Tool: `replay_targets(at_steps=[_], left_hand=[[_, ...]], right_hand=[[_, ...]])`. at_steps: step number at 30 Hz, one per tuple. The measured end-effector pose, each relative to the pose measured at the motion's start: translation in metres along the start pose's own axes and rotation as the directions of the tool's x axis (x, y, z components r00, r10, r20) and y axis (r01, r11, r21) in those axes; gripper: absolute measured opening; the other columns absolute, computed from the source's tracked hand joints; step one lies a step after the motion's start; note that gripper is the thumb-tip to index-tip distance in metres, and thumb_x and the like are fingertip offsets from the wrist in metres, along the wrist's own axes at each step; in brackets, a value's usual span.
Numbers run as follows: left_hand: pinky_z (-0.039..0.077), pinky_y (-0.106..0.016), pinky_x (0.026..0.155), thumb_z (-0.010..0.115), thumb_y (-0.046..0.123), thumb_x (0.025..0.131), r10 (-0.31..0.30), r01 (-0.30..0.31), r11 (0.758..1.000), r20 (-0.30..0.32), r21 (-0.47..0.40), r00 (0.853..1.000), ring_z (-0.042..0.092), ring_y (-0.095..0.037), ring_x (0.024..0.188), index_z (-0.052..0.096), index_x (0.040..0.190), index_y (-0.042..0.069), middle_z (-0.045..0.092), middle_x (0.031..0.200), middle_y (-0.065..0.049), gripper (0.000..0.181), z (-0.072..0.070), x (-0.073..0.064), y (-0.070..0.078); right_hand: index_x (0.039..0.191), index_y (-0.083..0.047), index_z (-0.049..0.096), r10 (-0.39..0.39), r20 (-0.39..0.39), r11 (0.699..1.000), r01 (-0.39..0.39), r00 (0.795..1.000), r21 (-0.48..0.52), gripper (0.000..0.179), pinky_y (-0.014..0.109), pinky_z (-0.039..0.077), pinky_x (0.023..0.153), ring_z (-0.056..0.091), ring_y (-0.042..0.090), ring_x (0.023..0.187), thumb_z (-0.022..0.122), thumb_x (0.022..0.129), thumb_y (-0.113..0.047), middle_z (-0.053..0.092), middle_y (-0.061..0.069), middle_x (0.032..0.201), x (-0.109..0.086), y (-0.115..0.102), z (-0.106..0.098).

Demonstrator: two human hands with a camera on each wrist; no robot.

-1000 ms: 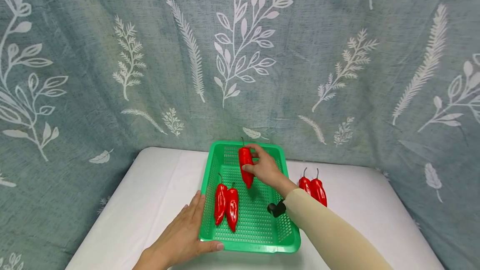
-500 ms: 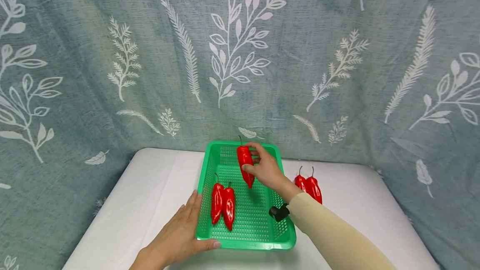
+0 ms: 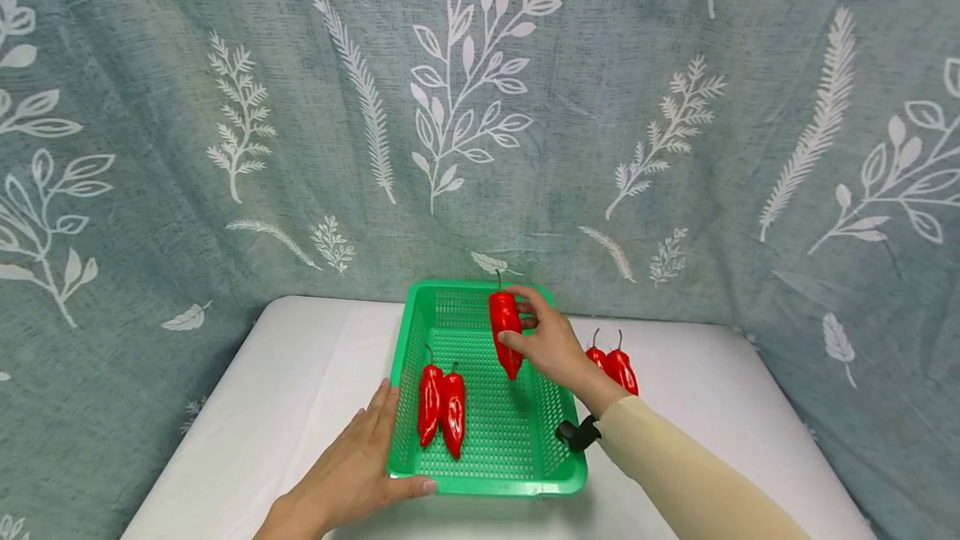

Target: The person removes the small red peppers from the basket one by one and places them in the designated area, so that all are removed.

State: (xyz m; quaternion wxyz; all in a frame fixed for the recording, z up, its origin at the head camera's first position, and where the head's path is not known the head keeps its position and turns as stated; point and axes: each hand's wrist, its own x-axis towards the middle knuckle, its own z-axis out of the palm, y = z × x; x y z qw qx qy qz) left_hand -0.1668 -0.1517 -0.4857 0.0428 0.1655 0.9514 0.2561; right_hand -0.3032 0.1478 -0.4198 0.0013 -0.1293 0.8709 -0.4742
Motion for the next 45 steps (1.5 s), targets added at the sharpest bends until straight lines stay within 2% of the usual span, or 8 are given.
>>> replay_targets(at_steps=[9,13,20,24,30,37,45], left_hand=[[0.026,-0.055,0.129,0.064,0.089,0.078,0.012,-0.012,1.0,-0.003,0.003,1.0,0.018,-0.033,0.163,0.014,0.167,-0.002,0.005,0.177,-0.017,0.137,0.0,0.0,0.0],[0.027,-0.056,0.128,0.064,0.089,0.078,0.016,-0.016,1.0,-0.006,0.014,1.0,0.019,-0.034,0.163,0.015,0.166,-0.003,0.006,0.177,-0.018,0.137,0.001,0.001,0.0],[0.02,-0.058,0.131,0.06,0.091,0.079,0.038,-0.036,0.997,-0.021,0.065,0.999,0.013,-0.041,0.163,0.018,0.165,-0.007,0.013,0.175,-0.023,0.137,0.0,0.004,0.001],[0.021,-0.062,0.129,0.055,0.092,0.08,0.062,-0.058,0.992,-0.034,0.112,0.997,0.014,-0.045,0.162,0.022,0.164,-0.008,0.018,0.173,-0.026,0.135,-0.003,0.005,0.003],[0.023,-0.06,0.129,0.052,0.093,0.082,0.075,-0.067,0.981,-0.037,0.184,0.996,0.019,-0.045,0.161,0.025,0.163,-0.01,0.022,0.172,-0.028,0.134,-0.005,0.006,0.005],[0.025,-0.059,0.129,0.051,0.093,0.082,0.088,-0.078,0.975,-0.039,0.206,0.995,0.022,-0.045,0.16,0.027,0.162,-0.011,0.024,0.171,-0.028,0.133,-0.005,0.006,0.007],[0.029,-0.059,0.127,0.049,0.093,0.083,0.106,-0.095,0.975,-0.046,0.203,0.993,0.024,-0.044,0.16,0.026,0.161,-0.011,0.024,0.171,-0.029,0.132,-0.004,0.001,0.004]], right_hand=[[0.156,-0.022,0.047,-0.003,-0.025,1.0,0.003,1.0,-0.016,0.069,0.043,0.064,0.084,0.068,0.035,0.119,0.078,0.094,-0.016,0.062,0.017,0.144,-0.013,0.005,-0.013],[0.156,-0.021,0.046,0.006,-0.043,0.999,-0.008,0.999,-0.053,0.07,0.044,0.064,0.084,0.068,0.036,0.119,0.077,0.094,-0.016,0.061,0.018,0.145,-0.017,0.009,-0.022],[0.158,-0.017,0.044,-0.004,-0.051,0.994,-0.002,0.999,-0.109,0.071,0.044,0.064,0.081,0.067,0.037,0.119,0.077,0.095,-0.016,0.061,0.02,0.145,-0.025,0.014,-0.04],[0.158,-0.016,0.043,0.001,-0.049,0.992,-0.007,0.999,-0.124,0.07,0.043,0.065,0.078,0.067,0.038,0.119,0.076,0.096,-0.016,0.059,0.021,0.146,-0.028,0.019,-0.052],[0.158,-0.014,0.043,0.027,-0.075,0.984,-0.04,0.997,-0.176,0.068,0.045,0.066,0.077,0.067,0.04,0.119,0.075,0.097,-0.017,0.059,0.024,0.145,-0.032,0.03,-0.074],[0.158,-0.011,0.042,0.068,-0.11,0.967,-0.093,0.992,-0.235,0.068,0.049,0.066,0.078,0.067,0.044,0.117,0.073,0.098,-0.017,0.059,0.029,0.143,-0.038,0.048,-0.104],[0.161,-0.007,0.036,0.184,-0.136,0.938,-0.215,0.974,-0.273,0.074,0.043,0.067,0.071,0.065,0.051,0.119,0.072,0.098,-0.018,0.052,0.036,0.147,-0.048,0.084,-0.131]])
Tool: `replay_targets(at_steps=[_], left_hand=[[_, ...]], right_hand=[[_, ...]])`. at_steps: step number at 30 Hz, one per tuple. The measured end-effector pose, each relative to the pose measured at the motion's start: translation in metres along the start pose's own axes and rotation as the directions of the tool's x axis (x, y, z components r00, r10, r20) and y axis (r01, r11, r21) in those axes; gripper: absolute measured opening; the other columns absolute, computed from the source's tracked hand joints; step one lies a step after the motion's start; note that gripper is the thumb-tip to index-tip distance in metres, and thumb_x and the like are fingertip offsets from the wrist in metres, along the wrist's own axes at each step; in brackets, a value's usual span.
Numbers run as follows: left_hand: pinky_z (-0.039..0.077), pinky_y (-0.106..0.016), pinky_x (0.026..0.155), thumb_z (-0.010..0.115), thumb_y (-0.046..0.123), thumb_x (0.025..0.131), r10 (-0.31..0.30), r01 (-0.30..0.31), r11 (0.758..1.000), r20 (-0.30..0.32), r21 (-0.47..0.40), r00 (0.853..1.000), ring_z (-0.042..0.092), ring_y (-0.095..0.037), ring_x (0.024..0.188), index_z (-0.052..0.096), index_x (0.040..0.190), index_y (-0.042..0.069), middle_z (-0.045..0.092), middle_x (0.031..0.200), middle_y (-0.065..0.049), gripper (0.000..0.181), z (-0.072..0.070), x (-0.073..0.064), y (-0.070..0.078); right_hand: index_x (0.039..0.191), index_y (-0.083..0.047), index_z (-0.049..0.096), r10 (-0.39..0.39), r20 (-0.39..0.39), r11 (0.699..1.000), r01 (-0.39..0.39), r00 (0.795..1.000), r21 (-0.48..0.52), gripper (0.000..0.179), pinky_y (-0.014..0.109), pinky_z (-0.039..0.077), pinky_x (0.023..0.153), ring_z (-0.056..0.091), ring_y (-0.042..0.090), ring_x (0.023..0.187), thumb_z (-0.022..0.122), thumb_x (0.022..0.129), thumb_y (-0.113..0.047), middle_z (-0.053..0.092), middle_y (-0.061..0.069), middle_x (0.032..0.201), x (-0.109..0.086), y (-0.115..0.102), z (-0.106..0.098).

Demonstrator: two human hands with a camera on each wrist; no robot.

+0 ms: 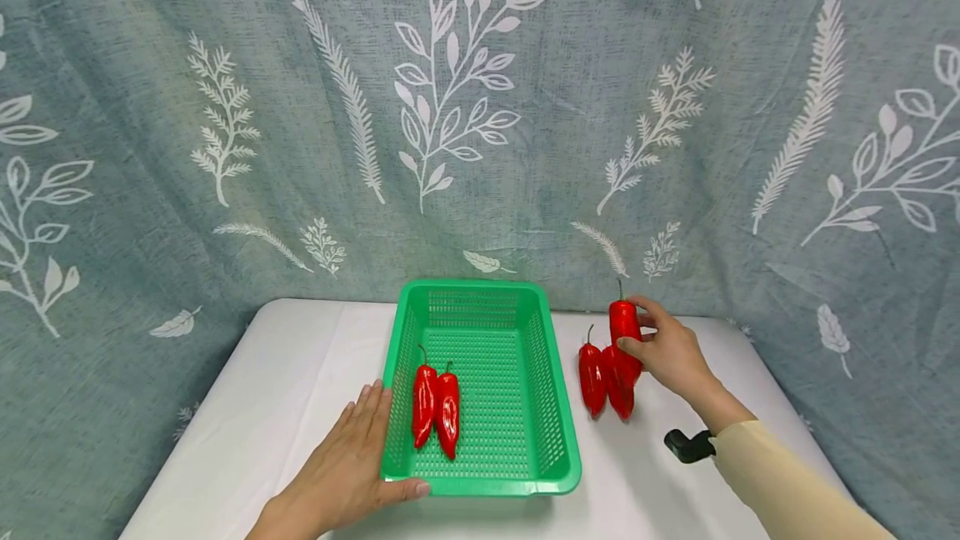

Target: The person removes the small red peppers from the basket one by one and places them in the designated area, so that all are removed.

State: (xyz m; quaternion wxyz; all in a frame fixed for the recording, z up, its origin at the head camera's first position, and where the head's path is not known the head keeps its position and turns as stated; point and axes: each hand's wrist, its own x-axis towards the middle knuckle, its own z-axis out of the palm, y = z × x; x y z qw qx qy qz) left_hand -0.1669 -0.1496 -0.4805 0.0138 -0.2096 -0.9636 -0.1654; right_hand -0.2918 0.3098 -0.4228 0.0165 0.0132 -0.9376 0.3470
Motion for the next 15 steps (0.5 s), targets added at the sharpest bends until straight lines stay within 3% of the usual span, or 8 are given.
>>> replay_targets(at_steps=[15], left_hand=[[0.029,-0.058,0.127,0.051,0.093,0.081,-0.023,0.024,0.999,0.012,-0.035,1.0,0.022,-0.042,0.161,0.024,0.163,-0.01,0.022,0.172,-0.027,0.134,0.001,-0.001,0.002]], right_hand=[[0.161,-0.004,0.032,0.18,0.056,0.981,-0.175,0.982,-0.08,0.077,0.045,0.067,0.072,0.062,0.054,0.116,0.072,0.097,-0.015,0.048,0.039,0.144,0.003,0.067,-0.005]])
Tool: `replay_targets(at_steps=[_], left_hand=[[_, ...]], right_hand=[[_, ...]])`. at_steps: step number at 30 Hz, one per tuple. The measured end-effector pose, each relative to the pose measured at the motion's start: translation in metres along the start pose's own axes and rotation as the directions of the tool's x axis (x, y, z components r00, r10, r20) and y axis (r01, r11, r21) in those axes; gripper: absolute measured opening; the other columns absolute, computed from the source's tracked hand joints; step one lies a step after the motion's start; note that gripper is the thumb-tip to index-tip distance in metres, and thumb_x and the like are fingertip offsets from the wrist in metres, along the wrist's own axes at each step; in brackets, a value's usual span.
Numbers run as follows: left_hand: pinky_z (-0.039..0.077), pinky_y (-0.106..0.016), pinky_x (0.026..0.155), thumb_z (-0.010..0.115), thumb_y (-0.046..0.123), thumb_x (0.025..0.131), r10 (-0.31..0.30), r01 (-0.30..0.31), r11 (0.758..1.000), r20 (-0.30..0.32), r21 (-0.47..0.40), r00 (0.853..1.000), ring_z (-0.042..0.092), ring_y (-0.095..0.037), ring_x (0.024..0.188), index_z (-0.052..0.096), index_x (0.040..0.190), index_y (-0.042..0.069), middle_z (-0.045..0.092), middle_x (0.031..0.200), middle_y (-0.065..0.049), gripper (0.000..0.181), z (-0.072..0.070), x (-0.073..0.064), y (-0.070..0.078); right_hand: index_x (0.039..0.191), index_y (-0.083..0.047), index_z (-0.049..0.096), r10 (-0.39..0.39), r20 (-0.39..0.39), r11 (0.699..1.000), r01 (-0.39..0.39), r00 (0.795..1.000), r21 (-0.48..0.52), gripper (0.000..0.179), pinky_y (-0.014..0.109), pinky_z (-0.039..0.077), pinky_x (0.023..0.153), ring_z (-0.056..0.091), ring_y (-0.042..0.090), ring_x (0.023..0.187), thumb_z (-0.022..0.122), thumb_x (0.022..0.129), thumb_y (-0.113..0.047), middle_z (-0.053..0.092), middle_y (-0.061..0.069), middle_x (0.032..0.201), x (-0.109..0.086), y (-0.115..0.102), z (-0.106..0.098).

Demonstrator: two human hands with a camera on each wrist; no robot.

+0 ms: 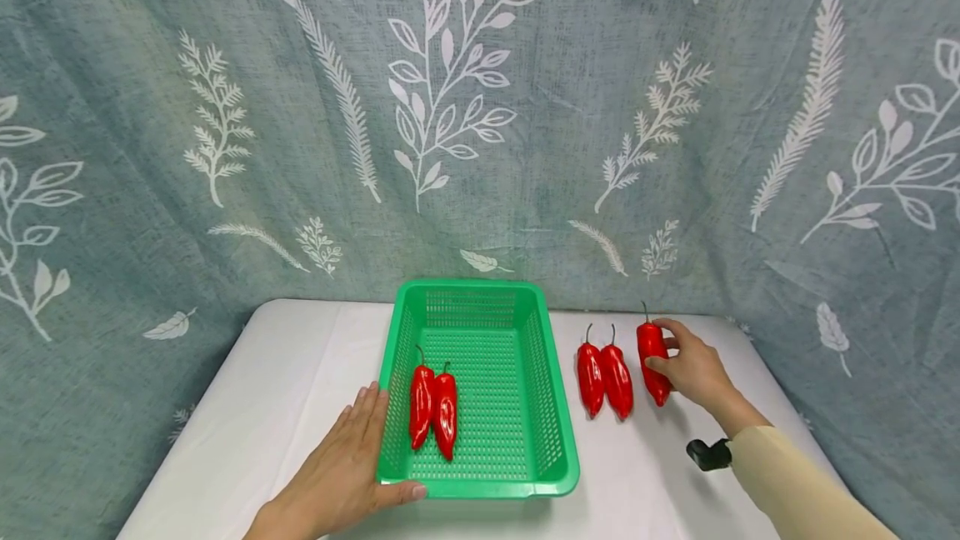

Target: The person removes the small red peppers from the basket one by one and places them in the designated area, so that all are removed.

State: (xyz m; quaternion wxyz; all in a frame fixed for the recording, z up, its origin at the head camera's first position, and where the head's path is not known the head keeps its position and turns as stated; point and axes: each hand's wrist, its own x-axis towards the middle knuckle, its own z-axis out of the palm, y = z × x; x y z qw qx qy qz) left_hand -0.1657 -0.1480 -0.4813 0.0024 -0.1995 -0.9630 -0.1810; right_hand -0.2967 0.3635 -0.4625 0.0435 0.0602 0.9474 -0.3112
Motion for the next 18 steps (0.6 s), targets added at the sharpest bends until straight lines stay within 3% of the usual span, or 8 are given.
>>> replay_targets(at_steps=[11,18], left_hand=[[0.031,-0.057,0.126,0.052,0.093,0.081,0.005,-0.005,1.0,-0.01,0.022,1.0,0.025,-0.042,0.16,0.025,0.163,-0.009,0.025,0.171,-0.027,0.133,0.001,0.0,-0.002],[0.03,-0.057,0.127,0.052,0.093,0.08,-0.011,0.011,1.0,0.002,-0.013,1.0,0.024,-0.041,0.161,0.024,0.163,-0.009,0.023,0.172,-0.027,0.135,0.0,0.001,-0.002]], right_hand=[[0.16,-0.003,0.034,0.06,0.042,0.998,-0.061,0.997,0.022,0.077,0.038,0.066,0.065,0.068,0.045,0.105,0.074,0.095,-0.014,0.05,0.039,0.14,0.013,0.024,0.016],[0.159,-0.002,0.035,0.087,0.074,0.995,-0.091,0.993,0.052,0.077,0.038,0.065,0.064,0.069,0.04,0.102,0.075,0.094,-0.013,0.051,0.038,0.138,0.018,0.029,0.024]])
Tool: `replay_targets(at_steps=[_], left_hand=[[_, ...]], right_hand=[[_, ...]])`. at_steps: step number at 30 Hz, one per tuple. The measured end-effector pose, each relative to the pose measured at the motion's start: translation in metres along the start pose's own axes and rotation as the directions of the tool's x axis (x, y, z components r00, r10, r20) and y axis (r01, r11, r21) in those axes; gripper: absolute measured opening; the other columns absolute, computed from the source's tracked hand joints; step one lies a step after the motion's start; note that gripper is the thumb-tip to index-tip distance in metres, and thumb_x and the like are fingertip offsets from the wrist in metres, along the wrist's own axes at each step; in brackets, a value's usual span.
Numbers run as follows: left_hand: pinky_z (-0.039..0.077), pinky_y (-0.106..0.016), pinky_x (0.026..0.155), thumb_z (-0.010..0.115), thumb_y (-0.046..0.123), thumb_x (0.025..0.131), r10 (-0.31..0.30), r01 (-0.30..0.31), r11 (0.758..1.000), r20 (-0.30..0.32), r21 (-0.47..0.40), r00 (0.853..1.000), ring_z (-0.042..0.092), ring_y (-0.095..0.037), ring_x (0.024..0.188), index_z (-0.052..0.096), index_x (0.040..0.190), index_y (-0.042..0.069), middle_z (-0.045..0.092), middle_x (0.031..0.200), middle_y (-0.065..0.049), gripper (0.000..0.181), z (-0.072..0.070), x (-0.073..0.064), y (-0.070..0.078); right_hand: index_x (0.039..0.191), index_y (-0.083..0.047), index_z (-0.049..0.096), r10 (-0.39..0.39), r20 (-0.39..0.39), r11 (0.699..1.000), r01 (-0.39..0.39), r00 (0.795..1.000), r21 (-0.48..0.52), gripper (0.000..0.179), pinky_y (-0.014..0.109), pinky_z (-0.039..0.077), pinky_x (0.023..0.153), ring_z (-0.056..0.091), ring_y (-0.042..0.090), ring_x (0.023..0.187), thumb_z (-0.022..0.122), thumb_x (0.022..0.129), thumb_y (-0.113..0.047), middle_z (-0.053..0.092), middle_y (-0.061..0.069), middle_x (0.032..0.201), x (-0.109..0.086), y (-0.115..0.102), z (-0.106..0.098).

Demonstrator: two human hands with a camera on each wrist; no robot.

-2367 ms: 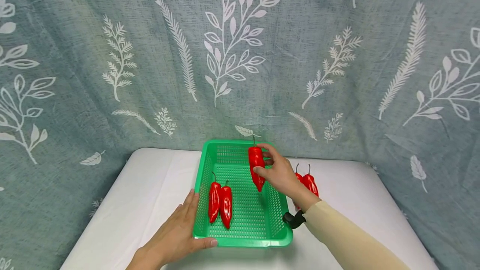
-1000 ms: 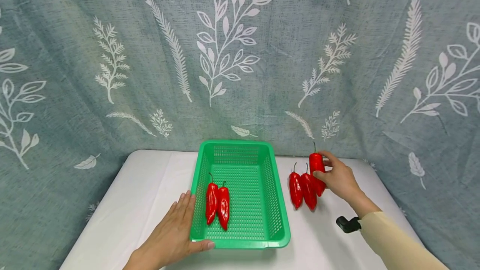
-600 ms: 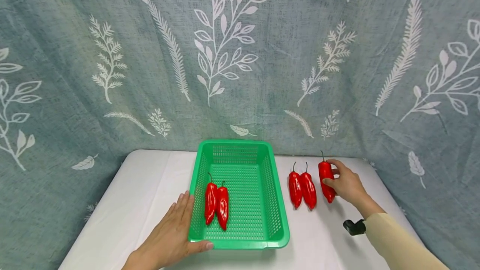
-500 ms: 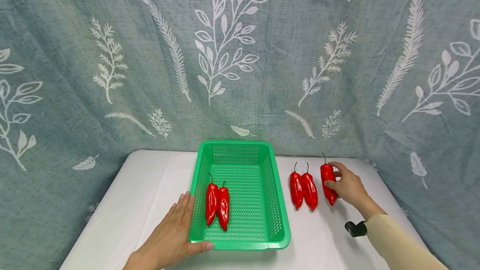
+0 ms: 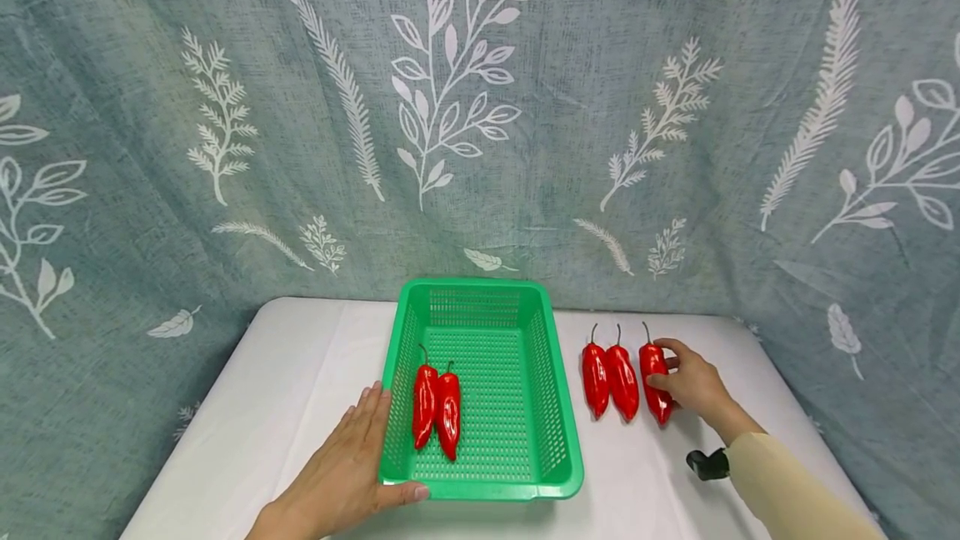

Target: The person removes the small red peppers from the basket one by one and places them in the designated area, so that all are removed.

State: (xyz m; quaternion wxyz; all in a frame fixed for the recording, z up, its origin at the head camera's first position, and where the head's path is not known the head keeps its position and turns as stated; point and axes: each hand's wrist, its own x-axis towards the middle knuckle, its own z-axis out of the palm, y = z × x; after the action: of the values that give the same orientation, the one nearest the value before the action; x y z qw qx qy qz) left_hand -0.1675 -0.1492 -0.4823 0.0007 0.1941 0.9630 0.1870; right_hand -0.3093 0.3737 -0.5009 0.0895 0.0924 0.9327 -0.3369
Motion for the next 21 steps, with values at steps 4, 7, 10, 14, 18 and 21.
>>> replay_targets(at_steps=[4,7,10,14,18,21], left_hand=[[0.03,-0.058,0.127,0.054,0.093,0.08,-0.011,0.011,1.0,0.018,-0.023,1.0,0.022,-0.042,0.161,0.022,0.164,-0.009,0.021,0.172,-0.027,0.135,-0.0002,-0.0002,-0.0002],[0.03,-0.059,0.126,0.054,0.093,0.079,-0.013,0.013,0.999,0.022,-0.032,1.0,0.021,-0.042,0.161,0.022,0.164,-0.008,0.021,0.173,-0.026,0.136,-0.0003,0.0,-0.0004],[0.03,-0.059,0.126,0.054,0.093,0.08,-0.008,0.009,1.0,0.024,-0.03,1.0,0.021,-0.042,0.161,0.022,0.164,-0.008,0.02,0.173,-0.026,0.135,-0.0001,0.0006,-0.0007],[0.03,-0.058,0.126,0.053,0.092,0.081,-0.003,0.003,1.0,0.021,-0.02,1.0,0.021,-0.041,0.161,0.022,0.164,-0.009,0.02,0.173,-0.027,0.134,0.0001,0.0004,-0.0009],[0.03,-0.058,0.126,0.053,0.092,0.081,0.001,-0.001,1.0,0.013,-0.016,1.0,0.022,-0.042,0.161,0.022,0.164,-0.009,0.021,0.172,-0.027,0.134,-0.0003,-0.0002,-0.0004],[0.03,-0.058,0.126,0.052,0.092,0.081,0.0,0.0,1.0,0.014,-0.012,1.0,0.022,-0.042,0.161,0.022,0.164,-0.009,0.021,0.172,-0.027,0.134,-0.0004,-0.0003,-0.0001]], right_hand=[[0.159,-0.001,0.034,0.013,0.013,1.0,-0.013,1.0,0.009,0.077,0.038,0.065,0.065,0.07,0.039,0.103,0.074,0.094,-0.012,0.051,0.038,0.138,0.0029,0.0021,0.0032],[0.159,0.0,0.034,0.016,0.014,1.0,-0.017,1.0,0.014,0.077,0.038,0.065,0.064,0.07,0.037,0.101,0.075,0.094,-0.012,0.052,0.038,0.138,0.0043,0.0027,0.0059],[0.159,0.001,0.035,0.014,0.018,1.0,-0.014,1.0,0.01,0.077,0.038,0.065,0.063,0.071,0.034,0.098,0.075,0.094,-0.012,0.053,0.038,0.137,0.0057,0.0028,0.0081],[0.159,0.002,0.035,0.012,0.031,1.0,-0.012,0.999,0.002,0.078,0.037,0.065,0.064,0.072,0.03,0.095,0.076,0.094,-0.012,0.054,0.038,0.137,0.0079,0.0022,0.009],[0.159,0.002,0.035,0.016,0.042,1.0,-0.016,0.999,-0.005,0.078,0.038,0.065,0.064,0.071,0.029,0.095,0.076,0.094,-0.012,0.054,0.038,0.138,0.0092,0.0006,0.0087],[0.159,0.003,0.035,0.016,0.048,1.0,-0.016,0.999,-0.007,0.078,0.037,0.065,0.064,0.072,0.029,0.094,0.076,0.094,-0.011,0.053,0.038,0.138,0.0098,0.0002,0.0093]])
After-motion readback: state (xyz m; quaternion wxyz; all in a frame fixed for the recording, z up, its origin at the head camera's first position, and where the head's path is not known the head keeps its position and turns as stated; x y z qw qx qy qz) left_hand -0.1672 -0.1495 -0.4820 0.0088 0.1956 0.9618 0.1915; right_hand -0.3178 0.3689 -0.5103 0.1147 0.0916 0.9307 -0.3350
